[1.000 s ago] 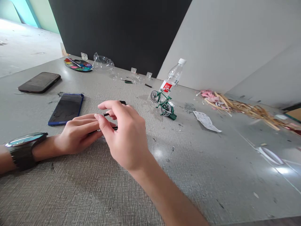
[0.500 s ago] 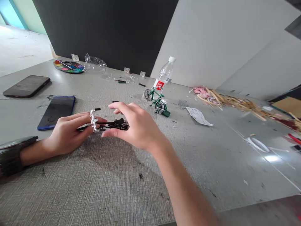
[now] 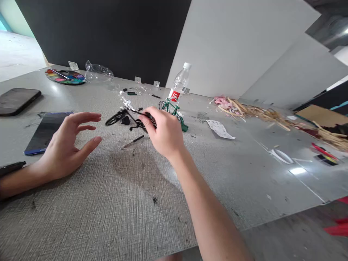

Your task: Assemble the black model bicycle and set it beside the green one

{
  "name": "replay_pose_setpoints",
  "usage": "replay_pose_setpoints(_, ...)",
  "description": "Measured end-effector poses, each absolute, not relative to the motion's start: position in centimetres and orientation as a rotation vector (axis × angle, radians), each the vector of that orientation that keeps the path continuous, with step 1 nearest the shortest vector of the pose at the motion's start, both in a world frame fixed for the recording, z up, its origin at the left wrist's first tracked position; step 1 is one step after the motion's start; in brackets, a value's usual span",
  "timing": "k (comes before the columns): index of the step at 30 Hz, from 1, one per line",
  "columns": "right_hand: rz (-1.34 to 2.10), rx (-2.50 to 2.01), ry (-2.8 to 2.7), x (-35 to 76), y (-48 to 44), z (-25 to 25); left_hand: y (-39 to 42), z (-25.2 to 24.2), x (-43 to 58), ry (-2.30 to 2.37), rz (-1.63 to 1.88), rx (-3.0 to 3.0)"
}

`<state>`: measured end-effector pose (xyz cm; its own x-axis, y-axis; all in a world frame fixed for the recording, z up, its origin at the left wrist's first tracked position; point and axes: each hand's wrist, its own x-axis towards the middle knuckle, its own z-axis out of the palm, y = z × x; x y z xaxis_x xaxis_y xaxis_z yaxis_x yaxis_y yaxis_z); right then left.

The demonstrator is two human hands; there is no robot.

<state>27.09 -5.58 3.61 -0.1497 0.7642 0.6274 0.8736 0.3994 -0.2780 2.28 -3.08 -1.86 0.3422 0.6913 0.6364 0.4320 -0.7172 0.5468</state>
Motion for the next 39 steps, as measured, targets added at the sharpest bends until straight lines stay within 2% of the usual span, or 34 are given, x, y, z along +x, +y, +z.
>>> replay_pose_setpoints(10, -0.403, -1.743, -1.810, 31.3, -4.0, 3.1, -3.2, -1.4, 2.0, 1.070, 1.116, 2.371)
replay_pose_setpoints(18, -0.310, -1.907, -1.830, 31.1, -3.3, 1.9, -2.2, -1.7, 2.2, 1.130, 1.114, 2.154)
replay_pose_setpoints(23, -0.322, -1.927, -1.724, 32.5, -3.9, 3.6, -1.9, -1.8, 2.1, 1.131, 1.117, 2.076)
replay_pose_setpoints(26, -0.408, -2.189, -1.628, 34.5, -4.6, 4.8, -1.8, -1.9, 2.1, 1.109, 1.118, 2.048)
replay_pose_setpoints(33, 0.150, -2.844, -1.588, 38.1, -4.4, 4.4, -2.0, -1.7, 2.2, 1.114, 1.093, 2.020)
replay_pose_setpoints(39, 0.350, -2.891, -1.628, 39.3, -3.7, 3.7, -2.0, -1.6, 2.2, 1.087, 1.094, 2.018)
